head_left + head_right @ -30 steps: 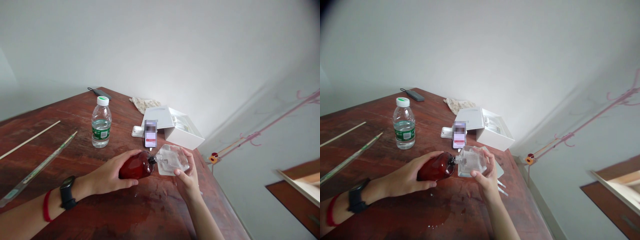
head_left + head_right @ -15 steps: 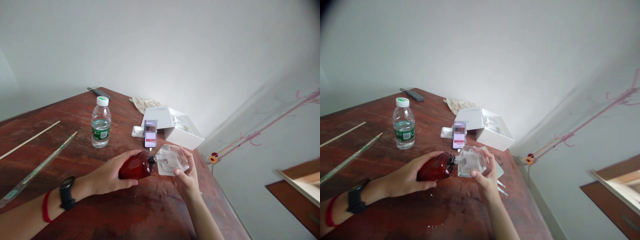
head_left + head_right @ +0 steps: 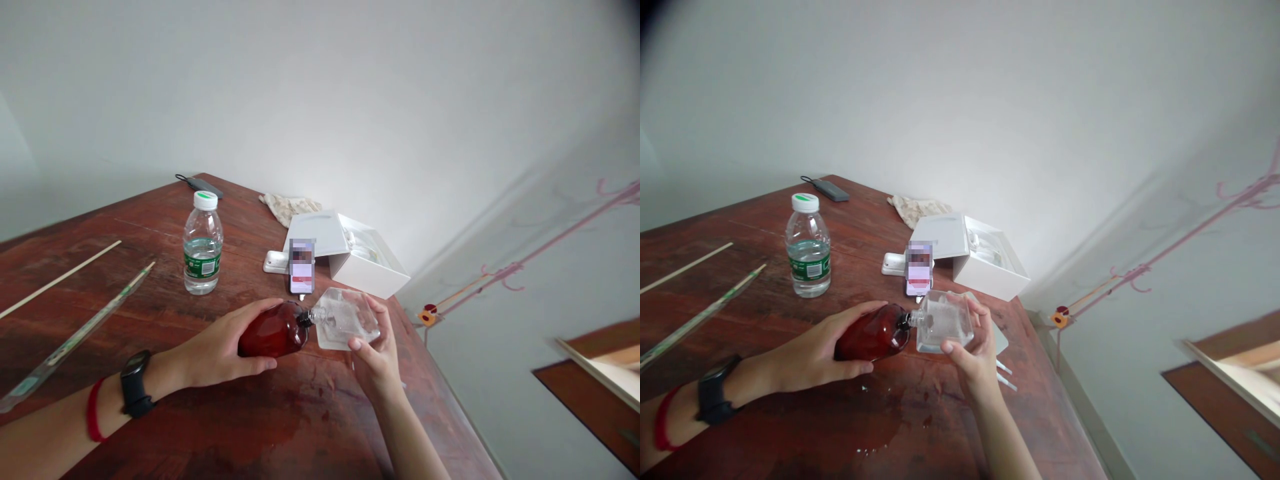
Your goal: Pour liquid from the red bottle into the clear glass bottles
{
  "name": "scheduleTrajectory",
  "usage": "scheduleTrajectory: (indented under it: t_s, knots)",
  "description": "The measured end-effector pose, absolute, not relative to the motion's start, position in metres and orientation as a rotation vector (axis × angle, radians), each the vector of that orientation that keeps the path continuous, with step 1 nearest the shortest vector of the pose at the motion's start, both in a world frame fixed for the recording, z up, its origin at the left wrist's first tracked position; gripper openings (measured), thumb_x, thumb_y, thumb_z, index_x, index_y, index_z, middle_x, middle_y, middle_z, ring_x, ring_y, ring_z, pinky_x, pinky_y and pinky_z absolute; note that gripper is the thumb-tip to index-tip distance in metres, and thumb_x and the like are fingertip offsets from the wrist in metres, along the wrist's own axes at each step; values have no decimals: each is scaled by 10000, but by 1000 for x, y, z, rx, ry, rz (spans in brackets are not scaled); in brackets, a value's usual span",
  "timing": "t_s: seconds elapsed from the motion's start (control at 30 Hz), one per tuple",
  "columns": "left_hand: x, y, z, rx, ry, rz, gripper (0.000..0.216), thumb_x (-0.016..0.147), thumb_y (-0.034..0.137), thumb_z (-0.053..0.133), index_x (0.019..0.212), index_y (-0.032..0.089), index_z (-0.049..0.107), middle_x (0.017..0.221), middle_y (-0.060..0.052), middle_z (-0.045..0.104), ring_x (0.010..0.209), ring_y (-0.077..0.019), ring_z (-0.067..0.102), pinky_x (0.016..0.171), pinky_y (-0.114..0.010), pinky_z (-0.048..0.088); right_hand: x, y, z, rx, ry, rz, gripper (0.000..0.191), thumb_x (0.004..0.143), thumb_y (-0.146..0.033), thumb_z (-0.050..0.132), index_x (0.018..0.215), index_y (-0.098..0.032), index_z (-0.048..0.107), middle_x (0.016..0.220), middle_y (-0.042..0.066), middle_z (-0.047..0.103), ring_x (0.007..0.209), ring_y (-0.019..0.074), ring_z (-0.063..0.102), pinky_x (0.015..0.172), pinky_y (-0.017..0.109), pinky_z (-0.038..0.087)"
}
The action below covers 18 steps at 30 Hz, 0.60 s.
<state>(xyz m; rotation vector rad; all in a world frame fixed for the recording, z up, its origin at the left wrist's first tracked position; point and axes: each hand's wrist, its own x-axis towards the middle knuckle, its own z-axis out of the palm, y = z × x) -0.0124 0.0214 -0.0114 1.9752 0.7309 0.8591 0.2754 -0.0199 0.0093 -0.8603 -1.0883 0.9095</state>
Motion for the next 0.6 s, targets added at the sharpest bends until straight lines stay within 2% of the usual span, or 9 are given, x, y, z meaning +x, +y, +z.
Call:
scheduleTrajectory:
  t_s: [0.6]
  knots:
    - [-13, 22, -12, 1982, 735, 855, 839, 892, 453, 835, 1597, 251, 429, 1627, -147, 552, 1458, -375, 577, 1257, -561, 437, 281, -17, 4, -876, -1111, 894, 771, 614, -321, 1024, 1285, -316, 645, 1349, 108, 760, 1241, 368, 716, 1010, 514, 572]
